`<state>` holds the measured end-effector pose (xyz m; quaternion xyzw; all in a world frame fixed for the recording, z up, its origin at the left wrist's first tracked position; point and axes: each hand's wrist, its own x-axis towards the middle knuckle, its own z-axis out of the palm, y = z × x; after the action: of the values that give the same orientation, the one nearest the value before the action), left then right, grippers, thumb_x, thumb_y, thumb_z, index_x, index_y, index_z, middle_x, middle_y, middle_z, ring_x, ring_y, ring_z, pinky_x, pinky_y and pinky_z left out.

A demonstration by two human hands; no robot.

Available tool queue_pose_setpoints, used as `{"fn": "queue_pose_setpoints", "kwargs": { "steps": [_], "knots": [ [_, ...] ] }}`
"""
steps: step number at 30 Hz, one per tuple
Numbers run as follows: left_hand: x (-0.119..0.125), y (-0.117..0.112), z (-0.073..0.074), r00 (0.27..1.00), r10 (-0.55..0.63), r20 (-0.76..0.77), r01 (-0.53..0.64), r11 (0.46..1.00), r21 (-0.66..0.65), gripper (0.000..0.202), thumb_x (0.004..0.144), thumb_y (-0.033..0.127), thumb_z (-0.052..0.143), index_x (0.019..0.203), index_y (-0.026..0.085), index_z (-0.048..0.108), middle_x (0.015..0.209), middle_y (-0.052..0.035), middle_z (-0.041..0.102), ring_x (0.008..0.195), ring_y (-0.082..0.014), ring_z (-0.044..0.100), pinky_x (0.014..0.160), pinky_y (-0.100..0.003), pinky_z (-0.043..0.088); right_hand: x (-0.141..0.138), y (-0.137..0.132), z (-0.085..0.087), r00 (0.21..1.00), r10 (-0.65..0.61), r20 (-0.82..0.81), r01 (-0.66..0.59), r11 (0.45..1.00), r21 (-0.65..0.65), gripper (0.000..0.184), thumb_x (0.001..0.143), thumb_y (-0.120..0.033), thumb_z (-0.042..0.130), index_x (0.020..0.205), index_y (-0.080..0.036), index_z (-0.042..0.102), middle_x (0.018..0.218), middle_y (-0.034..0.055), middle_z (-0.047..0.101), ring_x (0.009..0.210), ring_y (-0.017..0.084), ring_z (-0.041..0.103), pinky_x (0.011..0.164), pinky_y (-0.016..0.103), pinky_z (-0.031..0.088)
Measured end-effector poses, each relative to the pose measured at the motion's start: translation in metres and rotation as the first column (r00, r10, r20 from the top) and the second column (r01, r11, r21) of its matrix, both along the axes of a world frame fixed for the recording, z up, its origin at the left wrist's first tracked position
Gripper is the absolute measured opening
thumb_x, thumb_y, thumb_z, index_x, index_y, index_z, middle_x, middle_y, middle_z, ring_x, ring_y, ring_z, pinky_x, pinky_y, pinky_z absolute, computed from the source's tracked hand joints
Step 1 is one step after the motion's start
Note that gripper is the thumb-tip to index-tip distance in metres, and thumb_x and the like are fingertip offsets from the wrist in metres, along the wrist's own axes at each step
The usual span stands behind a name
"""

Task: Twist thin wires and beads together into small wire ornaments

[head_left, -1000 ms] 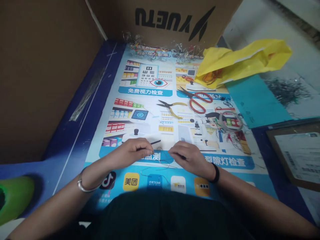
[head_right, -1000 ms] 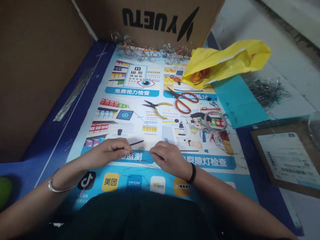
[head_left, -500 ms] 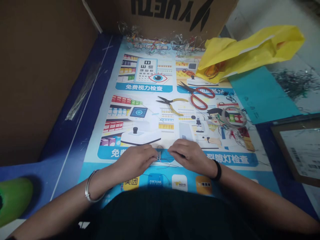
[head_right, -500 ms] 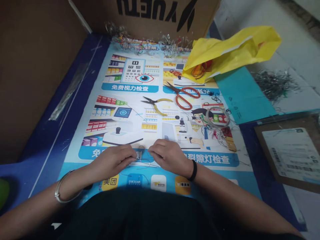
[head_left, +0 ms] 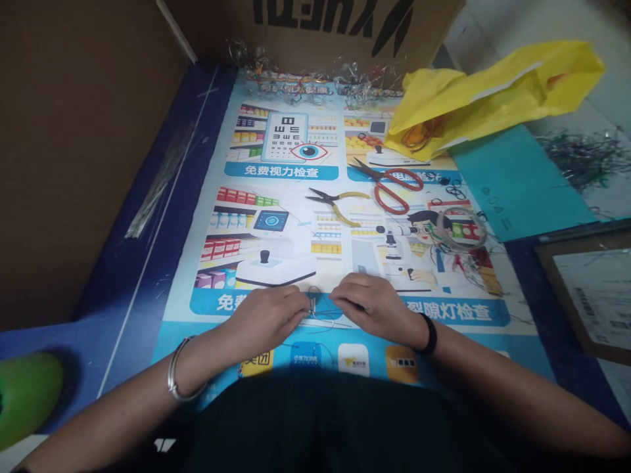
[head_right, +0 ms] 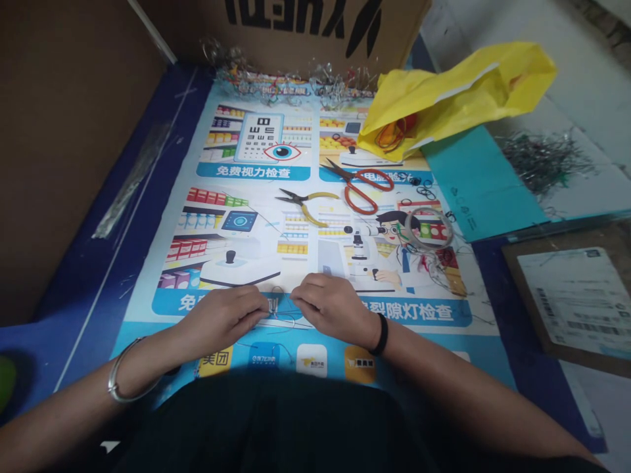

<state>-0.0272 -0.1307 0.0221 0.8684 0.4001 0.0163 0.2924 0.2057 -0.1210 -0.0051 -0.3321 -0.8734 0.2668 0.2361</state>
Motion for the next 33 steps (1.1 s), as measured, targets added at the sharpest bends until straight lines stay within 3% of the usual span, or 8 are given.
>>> {"fn": "queue_pose_setpoints", "kwargs": {
  "steps": [16, 33],
  "knots": [
    [0.0012, -0.001, -0.0002, 0.999, -0.042, 0.013, 0.04, 0.993, 0.115, 0.021, 0.09, 0.023, 0.039, 0.088, 0.018, 0.059, 0.079, -0.0026, 0.062, 0.069, -0.015, 0.059, 0.057, -0.024, 0.042, 0.0006, -0.0005, -0.0008, 1.0, -0.002, -0.01, 0.002, 1.0, 0.003, 0.015, 0.088, -0.018, 0.049, 0.09, -0.016, 0.064, 0.081, 0.0058, 0.064, 0.077, 0.015, 0.059, 0.068, 0.026, 0.048],
    [0.0034, -0.0087, -0.0053, 0.995, -0.069, -0.07, 0.085, 0.963, 0.255, 0.018, 0.09, 0.025, 0.039, 0.081, 0.019, 0.053, 0.071, -0.0011, 0.056, 0.065, -0.0159, 0.055, 0.052, -0.025, 0.035, -0.0005, 0.0006, 0.0005, 1.0, -0.001, 0.005, 0.001, 1.0, 0.007, 0.015, 0.088, -0.018, 0.049, 0.089, -0.017, 0.064, 0.08, 0.0054, 0.064, 0.077, 0.015, 0.06, 0.069, 0.025, 0.047]
  ]
}}
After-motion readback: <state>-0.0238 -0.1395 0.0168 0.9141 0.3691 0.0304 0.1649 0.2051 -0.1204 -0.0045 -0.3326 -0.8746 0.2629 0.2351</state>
